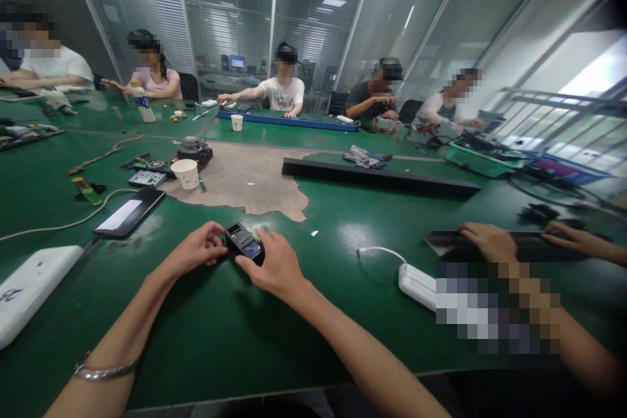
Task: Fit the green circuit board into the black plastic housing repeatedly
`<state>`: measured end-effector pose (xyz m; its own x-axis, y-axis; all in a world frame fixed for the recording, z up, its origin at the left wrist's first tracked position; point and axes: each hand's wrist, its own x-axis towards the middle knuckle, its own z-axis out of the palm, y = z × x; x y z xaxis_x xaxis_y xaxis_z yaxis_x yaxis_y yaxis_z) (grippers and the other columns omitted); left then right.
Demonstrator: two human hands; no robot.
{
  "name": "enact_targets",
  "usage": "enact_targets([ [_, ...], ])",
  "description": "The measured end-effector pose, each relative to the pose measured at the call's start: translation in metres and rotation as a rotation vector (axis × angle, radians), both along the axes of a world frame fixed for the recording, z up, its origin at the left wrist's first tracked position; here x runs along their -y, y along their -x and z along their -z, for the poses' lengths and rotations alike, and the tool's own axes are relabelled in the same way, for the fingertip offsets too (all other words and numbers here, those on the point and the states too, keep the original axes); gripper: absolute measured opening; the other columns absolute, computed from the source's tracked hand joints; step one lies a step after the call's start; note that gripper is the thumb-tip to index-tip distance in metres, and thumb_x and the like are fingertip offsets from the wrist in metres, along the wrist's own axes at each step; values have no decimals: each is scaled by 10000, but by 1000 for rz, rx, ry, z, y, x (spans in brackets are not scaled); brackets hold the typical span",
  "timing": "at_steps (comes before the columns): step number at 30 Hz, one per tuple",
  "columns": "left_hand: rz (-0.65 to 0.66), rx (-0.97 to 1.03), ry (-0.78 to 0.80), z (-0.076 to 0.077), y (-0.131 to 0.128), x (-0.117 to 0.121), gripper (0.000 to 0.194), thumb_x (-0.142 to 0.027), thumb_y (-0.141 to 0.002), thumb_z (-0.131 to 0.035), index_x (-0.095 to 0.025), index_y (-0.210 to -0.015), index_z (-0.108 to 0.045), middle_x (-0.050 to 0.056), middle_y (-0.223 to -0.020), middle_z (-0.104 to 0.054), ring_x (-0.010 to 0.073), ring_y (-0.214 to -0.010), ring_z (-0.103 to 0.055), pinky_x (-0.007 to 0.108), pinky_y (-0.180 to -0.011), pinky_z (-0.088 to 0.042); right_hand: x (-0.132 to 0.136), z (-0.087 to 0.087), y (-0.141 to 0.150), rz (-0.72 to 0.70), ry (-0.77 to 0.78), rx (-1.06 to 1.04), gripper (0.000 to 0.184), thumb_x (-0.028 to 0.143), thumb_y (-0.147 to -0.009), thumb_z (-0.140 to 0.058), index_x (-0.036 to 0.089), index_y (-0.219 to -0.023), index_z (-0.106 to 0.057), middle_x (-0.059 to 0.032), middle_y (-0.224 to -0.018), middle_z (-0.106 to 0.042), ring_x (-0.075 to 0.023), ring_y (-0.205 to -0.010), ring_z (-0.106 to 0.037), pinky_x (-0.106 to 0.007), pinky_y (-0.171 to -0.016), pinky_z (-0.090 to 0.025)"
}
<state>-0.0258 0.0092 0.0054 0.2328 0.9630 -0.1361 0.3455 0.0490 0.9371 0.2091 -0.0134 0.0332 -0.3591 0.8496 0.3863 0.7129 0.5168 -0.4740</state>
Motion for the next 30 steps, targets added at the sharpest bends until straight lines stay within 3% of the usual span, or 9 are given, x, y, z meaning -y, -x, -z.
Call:
enact_targets([
  [8,8,-105,-21,2,0,-4,445,-457,-749,-650,-179,-1067,-511,-28,-708,-591,118,-513,-585,211,-452,-432,1,9,4,31,-14,-49,294,426,-828,-572,170,-969,-603,-81,-924,-599,-222,-890,-546,-352,-818,-456],
  [14,-2,-124,-38,0,-2,-1,417,-505,-751,-644,-175,-993,-559,-16,-699,-603,119,-524,-571,212,-463,-439,5,-20,0,54,-101,-133,332,444,-849,-546,181,-1047,-590,-89,-983,-605,-233,-951,-542,-356,-851,-445],
  [18,7,-138,-48,-1,-2,0,415,-501,-766,-633,-173,-1013,-577,-5,-715,-621,119,-525,-570,211,-460,-438,-9,-31,-20,94,-114,-184,326,426,-867,-537,186,-1078,-602,-75,-981,-632,-208,-919,-566,-331,-842,-442],
  [23,-15,-169,-31,-1,-3,-2,375,-468,-765,-628,-170,-992,-610,-16,-637,-610,119,-499,-569,205,-460,-430,-30,-12,-55,168,11,-145,265,408,-839,-572,192,-962,-666,-59,-915,-675,-197,-826,-607,-299,-738,-454],
  [30,-15,-175,-50,-3,-3,-1,342,-461,-784,-611,-169,-962,-628,-3,-657,-622,120,-512,-578,205,-467,-441,-31,9,-73,198,104,-138,277,410,-842,-562,207,-996,-670,-57,-941,-691,-213,-858,-628,-309,-738,-463],
])
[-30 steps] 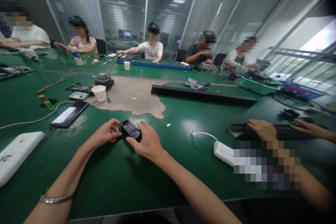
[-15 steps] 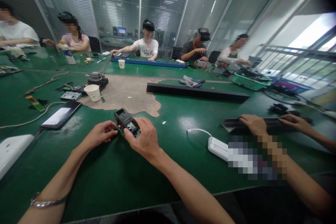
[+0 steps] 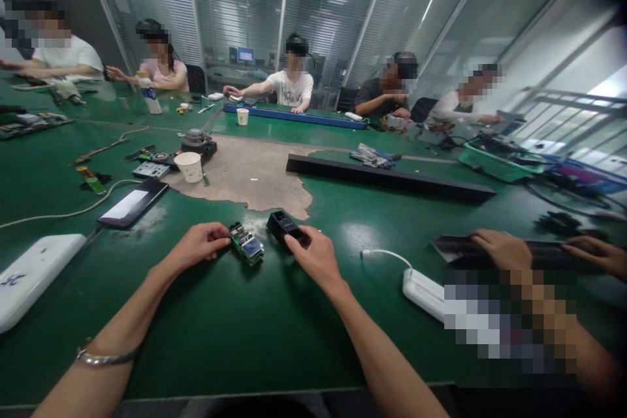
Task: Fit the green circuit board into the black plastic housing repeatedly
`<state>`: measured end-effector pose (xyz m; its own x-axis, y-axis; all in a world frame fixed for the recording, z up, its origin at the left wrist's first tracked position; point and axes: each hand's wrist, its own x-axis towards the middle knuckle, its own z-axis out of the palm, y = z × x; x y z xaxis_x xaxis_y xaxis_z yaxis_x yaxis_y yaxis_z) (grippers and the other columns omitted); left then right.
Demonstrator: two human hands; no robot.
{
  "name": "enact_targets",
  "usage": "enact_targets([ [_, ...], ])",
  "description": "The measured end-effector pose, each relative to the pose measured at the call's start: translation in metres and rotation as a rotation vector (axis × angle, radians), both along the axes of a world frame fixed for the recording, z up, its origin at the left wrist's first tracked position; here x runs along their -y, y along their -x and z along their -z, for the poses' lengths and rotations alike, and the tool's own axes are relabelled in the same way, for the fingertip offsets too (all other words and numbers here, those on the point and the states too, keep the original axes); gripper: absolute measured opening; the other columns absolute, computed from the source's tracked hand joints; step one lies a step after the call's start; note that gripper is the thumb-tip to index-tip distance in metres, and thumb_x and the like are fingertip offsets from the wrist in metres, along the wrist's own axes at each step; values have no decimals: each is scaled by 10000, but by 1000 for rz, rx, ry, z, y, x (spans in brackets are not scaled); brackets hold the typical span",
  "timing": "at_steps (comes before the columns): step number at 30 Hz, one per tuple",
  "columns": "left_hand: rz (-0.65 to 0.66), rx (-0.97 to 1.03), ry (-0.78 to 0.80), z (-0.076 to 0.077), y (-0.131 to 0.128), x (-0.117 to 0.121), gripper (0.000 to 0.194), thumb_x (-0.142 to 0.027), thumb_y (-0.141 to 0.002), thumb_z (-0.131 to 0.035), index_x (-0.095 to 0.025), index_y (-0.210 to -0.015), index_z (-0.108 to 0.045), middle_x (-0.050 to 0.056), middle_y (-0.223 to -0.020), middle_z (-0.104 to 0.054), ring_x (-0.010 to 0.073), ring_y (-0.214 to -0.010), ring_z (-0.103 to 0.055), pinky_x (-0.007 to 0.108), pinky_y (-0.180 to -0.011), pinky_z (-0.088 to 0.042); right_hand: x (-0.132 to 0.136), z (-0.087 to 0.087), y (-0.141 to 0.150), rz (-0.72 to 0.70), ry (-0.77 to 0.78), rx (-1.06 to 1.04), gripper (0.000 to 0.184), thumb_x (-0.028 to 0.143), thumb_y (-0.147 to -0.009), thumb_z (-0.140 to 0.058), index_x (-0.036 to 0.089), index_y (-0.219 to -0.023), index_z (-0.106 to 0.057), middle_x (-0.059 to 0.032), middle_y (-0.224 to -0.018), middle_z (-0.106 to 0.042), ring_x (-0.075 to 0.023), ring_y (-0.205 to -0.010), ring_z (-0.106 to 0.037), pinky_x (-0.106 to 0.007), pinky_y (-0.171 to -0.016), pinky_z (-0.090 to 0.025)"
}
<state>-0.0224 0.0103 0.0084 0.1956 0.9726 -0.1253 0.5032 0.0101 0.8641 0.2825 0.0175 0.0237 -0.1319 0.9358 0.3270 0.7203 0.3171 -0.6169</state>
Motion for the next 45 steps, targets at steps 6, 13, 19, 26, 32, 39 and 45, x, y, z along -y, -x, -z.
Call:
enact_targets([
  [6,25,-10,0,2,1,-1,332,-454,-808,-595,-168,-974,-626,3,-687,-624,112,-518,-565,203,-467,-437,4,1,-1,9,-26,118,486,502,-782,-623,163,-1130,-606,-113,-999,-652,-259,-940,-600,-378,-824,-465],
  [13,25,-11,15,2,0,-1,349,-466,-805,-594,-162,-973,-623,10,-707,-630,112,-513,-561,206,-458,-429,3,5,0,15,-65,135,408,424,-777,-632,165,-1092,-620,-109,-996,-650,-254,-937,-593,-377,-853,-458],
  [19,23,-30,8,4,1,-2,343,-468,-801,-592,-163,-954,-625,5,-679,-627,111,-502,-561,202,-457,-423,5,-9,6,-18,-1,-105,297,381,-808,-605,187,-1026,-659,-62,-948,-681,-193,-806,-617,-299,-731,-479],
  [26,20,-47,-18,3,1,-1,331,-477,-792,-593,-166,-902,-624,-13,-615,-601,129,-512,-576,211,-468,-439,18,-39,40,-174,4,-211,297,409,-833,-591,200,-1030,-667,-25,-887,-686,-150,-731,-601,-260,-673,-457],
  [32,14,-21,-44,2,2,1,321,-455,-778,-606,-163,-914,-611,-5,-649,-616,131,-517,-588,217,-470,-440,23,-38,69,-165,-49,-26,267,407,-806,-607,177,-925,-673,-43,-835,-668,-163,-749,-589,-268,-688,-437],
  [39,-21,133,-16,7,5,2,390,-359,-752,-648,-185,-1062,-487,-44,-679,-584,110,-500,-580,212,-466,-444,28,-35,86,-151,-78,164,257,406,-811,-580,175,-911,-634,-74,-881,-655,-198,-843,-592,-287,-757,-433],
  [45,15,198,-1,10,8,0,453,-302,-732,-670,-188,-1109,-447,-62,-670,-570,94,-478,-556,204,-460,-441,34,-30,81,-185,-21,334,301,446,-791,-606,185,-941,-612,-91,-916,-644,-234,-868,-589,-326,-765,-438],
])
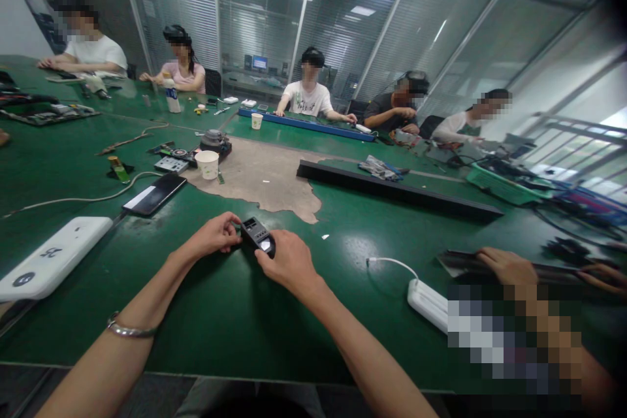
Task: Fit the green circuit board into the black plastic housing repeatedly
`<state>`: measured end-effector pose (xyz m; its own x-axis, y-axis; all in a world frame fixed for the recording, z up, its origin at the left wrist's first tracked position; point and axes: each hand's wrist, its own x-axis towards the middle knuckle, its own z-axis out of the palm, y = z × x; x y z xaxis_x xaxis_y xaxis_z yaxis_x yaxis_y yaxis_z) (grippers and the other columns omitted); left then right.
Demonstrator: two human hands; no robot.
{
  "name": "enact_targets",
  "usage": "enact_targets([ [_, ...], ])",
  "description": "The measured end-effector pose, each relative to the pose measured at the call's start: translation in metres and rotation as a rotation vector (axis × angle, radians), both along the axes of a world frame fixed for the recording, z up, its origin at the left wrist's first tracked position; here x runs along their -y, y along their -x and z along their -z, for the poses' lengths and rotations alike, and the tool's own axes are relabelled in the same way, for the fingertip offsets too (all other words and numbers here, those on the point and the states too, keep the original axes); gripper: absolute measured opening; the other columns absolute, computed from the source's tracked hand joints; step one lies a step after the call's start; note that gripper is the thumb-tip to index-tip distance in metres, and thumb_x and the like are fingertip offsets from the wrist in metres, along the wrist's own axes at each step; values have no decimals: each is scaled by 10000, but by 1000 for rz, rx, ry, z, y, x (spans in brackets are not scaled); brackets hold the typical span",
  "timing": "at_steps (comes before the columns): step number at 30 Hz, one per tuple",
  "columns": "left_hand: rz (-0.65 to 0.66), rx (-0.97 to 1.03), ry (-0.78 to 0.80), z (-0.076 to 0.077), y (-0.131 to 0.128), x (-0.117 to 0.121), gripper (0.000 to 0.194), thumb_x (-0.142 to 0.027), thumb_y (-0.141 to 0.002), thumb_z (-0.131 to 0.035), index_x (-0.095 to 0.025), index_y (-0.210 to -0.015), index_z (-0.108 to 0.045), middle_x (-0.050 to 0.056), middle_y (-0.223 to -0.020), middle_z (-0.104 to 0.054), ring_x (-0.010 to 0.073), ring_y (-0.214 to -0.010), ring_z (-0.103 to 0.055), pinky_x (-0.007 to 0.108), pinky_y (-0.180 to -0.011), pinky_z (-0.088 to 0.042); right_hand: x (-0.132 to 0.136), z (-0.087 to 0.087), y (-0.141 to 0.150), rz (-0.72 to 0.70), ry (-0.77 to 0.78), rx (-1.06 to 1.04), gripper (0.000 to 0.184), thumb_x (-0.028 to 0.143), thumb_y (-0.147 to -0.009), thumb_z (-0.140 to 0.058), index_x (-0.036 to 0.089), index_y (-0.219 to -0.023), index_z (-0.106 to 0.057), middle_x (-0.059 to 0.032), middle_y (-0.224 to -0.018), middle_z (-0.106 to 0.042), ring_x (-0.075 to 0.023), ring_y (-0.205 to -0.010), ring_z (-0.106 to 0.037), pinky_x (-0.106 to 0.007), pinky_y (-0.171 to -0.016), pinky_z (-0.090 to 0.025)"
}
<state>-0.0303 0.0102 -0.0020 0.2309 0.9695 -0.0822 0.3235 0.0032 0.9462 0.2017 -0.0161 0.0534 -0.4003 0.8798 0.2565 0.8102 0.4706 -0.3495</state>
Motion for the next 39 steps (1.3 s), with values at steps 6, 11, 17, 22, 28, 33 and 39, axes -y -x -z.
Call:
enact_targets([
  [6,1,10,-11,-2,-1,2,480,-300,-728,-680,-180,-1137,-458,-67,-650,-565,89,-470,-541,202,-462,-438,1,4,-4,-65,47,-21,453,542,-783,-614,186,-1060,-579,-101,-1008,-633,-237,-952,-576,-333,-818,-437],
  [11,23,-2,-21,2,2,1,430,-305,-740,-668,-171,-1114,-504,-48,-657,-580,99,-484,-554,207,-461,-440,1,12,5,-14,22,-35,345,477,-814,-598,183,-994,-595,-92,-943,-650,-226,-892,-595,-311,-779,-445],
  [17,11,-32,-29,1,1,1,439,-322,-727,-674,-172,-1110,-523,-50,-650,-573,102,-489,-555,204,-460,-436,10,4,15,64,-53,-29,299,451,-837,-569,175,-950,-597,-91,-898,-663,-227,-842,-605,-305,-746,-441],
  [22,20,-58,-19,-4,-1,3,432,-344,-745,-658,-171,-1119,-531,-39,-682,-573,106,-518,-557,208,-470,-446,5,-23,7,69,-99,-158,291,421,-858,-545,181,-1010,-610,-76,-917,-671,-215,-874,-615,-296,-781,-442],
  [28,31,-120,0,-6,-1,1,484,-396,-762,-643,-174,-1179,-536,-20,-718,-589,133,-571,-598,228,-501,-464,-16,-21,-36,175,-72,-229,318,382,-836,-563,202,-1095,-608,-67,-949,-682,-214,-867,-631,-293,-759,-451],
  [33,31,-175,18,-8,-3,0,481,-416,-755,-645,-167,-1160,-571,-13,-714,-606,131,-555,-595,227,-499,-454,-17,8,-61,281,12,-160,346,378,-812,-584,191,-1102,-596,-78,-928,-680,-222,-856,-634,-300,-754,-452],
  [39,28,-164,37,-8,-5,0,518,-455,-753,-648,-163,-1173,-563,-13,-723,-596,136,-570,-591,235,-497,-455,-12,28,-63,293,-8,-116,418,422,-834,-567,171,-1168,-545,-108,-999,-647,-240,-931,-605,-342,-815,-451],
])
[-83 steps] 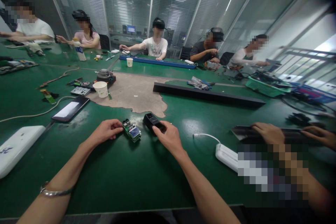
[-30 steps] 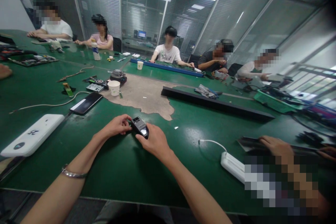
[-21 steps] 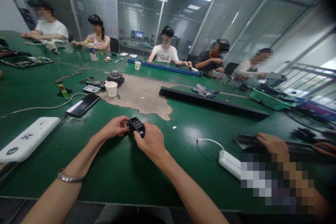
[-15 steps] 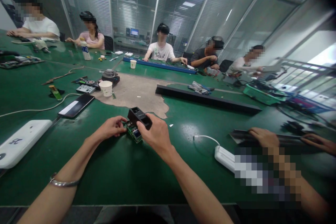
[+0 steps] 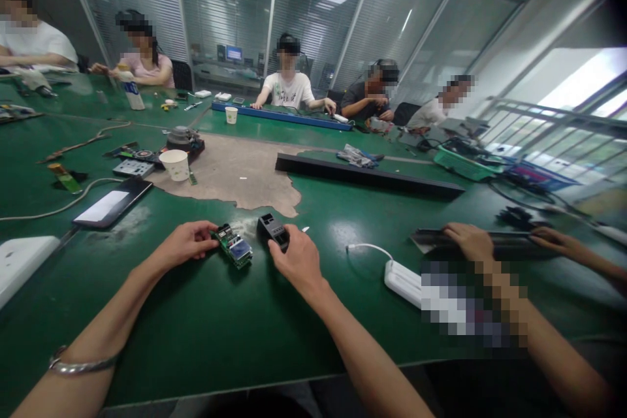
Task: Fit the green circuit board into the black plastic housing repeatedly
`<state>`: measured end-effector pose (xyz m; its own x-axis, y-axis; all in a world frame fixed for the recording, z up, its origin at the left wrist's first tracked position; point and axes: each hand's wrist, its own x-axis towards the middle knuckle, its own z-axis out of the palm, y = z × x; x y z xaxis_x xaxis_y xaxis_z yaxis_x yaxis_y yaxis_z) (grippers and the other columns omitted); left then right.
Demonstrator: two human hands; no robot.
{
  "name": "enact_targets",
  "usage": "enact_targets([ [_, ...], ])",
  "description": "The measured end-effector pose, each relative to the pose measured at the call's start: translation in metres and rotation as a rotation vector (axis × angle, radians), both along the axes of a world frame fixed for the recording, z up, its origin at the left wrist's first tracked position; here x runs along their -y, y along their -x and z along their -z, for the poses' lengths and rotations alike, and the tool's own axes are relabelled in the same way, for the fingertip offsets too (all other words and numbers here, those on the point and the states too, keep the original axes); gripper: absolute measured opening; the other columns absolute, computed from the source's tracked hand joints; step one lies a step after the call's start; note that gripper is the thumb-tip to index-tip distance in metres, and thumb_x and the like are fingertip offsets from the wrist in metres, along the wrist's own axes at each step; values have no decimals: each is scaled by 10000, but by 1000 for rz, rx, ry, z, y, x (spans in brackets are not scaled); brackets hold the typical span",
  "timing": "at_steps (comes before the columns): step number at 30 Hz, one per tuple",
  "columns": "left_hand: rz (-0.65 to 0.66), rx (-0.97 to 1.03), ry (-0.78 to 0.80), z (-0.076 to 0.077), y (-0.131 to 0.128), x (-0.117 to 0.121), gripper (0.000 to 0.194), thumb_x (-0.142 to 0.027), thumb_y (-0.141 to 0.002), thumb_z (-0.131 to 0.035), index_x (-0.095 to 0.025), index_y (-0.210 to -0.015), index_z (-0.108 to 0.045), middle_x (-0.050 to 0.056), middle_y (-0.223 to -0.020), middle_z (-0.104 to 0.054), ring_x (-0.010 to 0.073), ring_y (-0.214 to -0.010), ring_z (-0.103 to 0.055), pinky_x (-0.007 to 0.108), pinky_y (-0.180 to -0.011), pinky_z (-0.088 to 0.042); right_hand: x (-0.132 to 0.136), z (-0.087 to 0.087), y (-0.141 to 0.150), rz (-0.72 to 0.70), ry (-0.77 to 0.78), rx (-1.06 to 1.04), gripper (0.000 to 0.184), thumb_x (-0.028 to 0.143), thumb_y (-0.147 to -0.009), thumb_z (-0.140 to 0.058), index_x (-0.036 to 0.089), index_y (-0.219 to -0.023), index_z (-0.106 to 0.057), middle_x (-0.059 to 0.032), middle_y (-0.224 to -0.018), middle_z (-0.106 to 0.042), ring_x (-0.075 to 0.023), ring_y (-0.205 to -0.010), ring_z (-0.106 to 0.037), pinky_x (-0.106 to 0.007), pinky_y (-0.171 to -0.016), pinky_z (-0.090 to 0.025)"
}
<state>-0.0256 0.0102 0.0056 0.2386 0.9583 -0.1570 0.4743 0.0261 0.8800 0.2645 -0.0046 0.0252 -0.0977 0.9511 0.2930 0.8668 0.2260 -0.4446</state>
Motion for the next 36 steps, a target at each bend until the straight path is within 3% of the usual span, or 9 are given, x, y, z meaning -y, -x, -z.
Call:
enact_targets([
  [6,24,5,32,-1,-1,0,529,-467,-755,-658,-173,-1180,-545,-23,-733,-569,132,-573,-583,231,-491,-446,1,4,-9,-66,-67,-38,619,509,-777,-620,137,-1258,-501,-139,-1138,-594,-270,-1076,-536,-386,-923,-424],
  [10,18,5,40,3,0,-3,558,-486,-747,-661,-180,-1195,-531,-25,-724,-563,138,-579,-583,232,-488,-444,-1,4,-14,-63,-83,-83,478,457,-814,-581,140,-1171,-575,-122,-1096,-621,-245,-1037,-558,-357,-929,-421],
  [15,-2,2,44,5,0,-4,570,-510,-729,-658,-182,-1180,-541,-24,-719,-564,138,-570,-580,233,-484,-441,-4,0,-14,-66,-23,-137,288,387,-807,-586,169,-980,-660,-72,-934,-671,-205,-874,-606,-297,-791,-455],
  [18,-1,-15,44,2,0,-4,546,-502,-726,-654,-180,-1157,-561,-22,-719,-580,134,-563,-582,234,-495,-447,-3,-10,-9,-74,7,-235,248,390,-822,-577,180,-906,-678,-42,-845,-679,-175,-771,-609,-272,-714,-453],
  [23,0,12,11,1,-1,-2,523,-450,-726,-665,-176,-1158,-554,-30,-696,-568,133,-553,-583,228,-484,-445,4,-34,14,-225,57,-409,267,413,-852,-560,205,-962,-686,-5,-829,-693,-131,-684,-606,-234,-622,-435],
  [28,3,16,-54,3,0,0,464,-375,-737,-649,-174,-1146,-562,-41,-654,-562,125,-522,-569,215,-462,-427,9,-47,45,-297,41,-248,250,400,-828,-579,187,-874,-703,-18,-761,-685,-135,-655,-592,-238,-593,-409],
  [36,-31,76,-112,3,0,4,575,-305,-710,-637,-186,-1249,-477,-48,-662,-578,117,-480,-555,211,-456,-430,14,-43,71,-245,-43,60,257,426,-811,-563,186,-814,-657,-69,-823,-680,-190,-736,-613,-273,-650,-418],
])
